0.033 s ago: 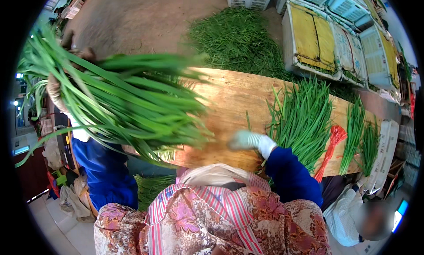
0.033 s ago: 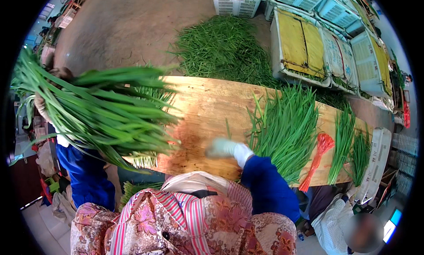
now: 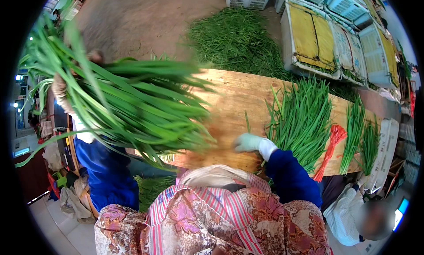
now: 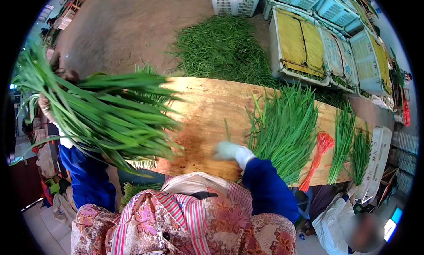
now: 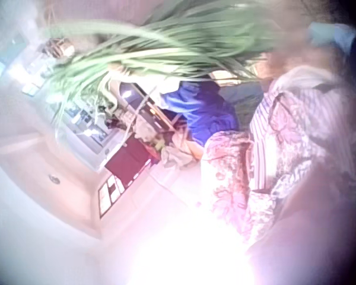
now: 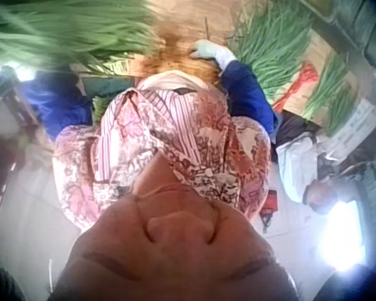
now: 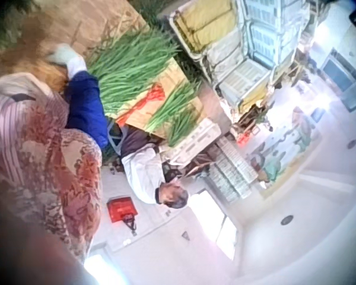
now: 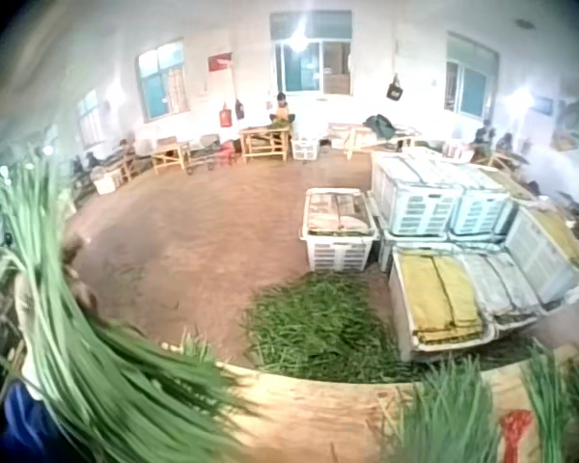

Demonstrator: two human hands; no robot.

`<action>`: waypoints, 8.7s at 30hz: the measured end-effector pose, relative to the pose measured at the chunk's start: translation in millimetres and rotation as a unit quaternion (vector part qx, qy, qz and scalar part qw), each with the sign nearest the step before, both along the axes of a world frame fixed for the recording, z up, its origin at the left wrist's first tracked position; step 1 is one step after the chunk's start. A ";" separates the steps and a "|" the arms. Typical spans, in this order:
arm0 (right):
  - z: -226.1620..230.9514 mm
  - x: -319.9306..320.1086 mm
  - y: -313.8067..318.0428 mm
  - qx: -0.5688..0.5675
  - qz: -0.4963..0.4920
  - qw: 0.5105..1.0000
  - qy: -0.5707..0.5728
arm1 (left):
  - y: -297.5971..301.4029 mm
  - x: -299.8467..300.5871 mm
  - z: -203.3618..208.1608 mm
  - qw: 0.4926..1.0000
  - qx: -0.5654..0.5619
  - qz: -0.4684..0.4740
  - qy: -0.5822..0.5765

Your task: The person gathers chives from a table into a bunch, shakes them to align the ends, and ties the bunch with a thin red string.

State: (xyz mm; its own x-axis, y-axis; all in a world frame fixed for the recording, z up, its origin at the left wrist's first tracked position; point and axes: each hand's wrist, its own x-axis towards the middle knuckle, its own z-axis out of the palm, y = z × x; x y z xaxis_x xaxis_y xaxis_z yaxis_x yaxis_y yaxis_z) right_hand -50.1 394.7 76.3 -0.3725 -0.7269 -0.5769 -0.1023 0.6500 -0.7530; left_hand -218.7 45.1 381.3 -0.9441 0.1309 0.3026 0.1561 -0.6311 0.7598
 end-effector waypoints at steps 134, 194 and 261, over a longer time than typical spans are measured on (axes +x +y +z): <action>48.8 17.9 40.9 0.217 -0.389 0.892 0.079 | 93.8 148.3 -278.4 0.630 -0.670 -0.201 -0.337; 234.1 -71.6 -80.7 -0.458 -0.592 0.619 -0.237 | 111.8 84.4 -116.0 0.960 -0.207 -0.167 -0.093; 313.0 -62.8 117.7 -0.700 -0.499 0.446 0.248 | 132.0 97.6 -39.8 0.950 -0.311 0.003 -0.039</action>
State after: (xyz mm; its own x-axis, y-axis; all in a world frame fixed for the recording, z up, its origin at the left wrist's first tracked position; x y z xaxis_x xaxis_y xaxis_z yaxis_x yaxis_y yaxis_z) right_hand -112.9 512.4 389.3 -0.7430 0.4259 0.5163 -0.6684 -0.5135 -0.5381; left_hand -121.1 177.1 341.5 -0.9617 0.2562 0.0974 0.0857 -0.0564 0.9947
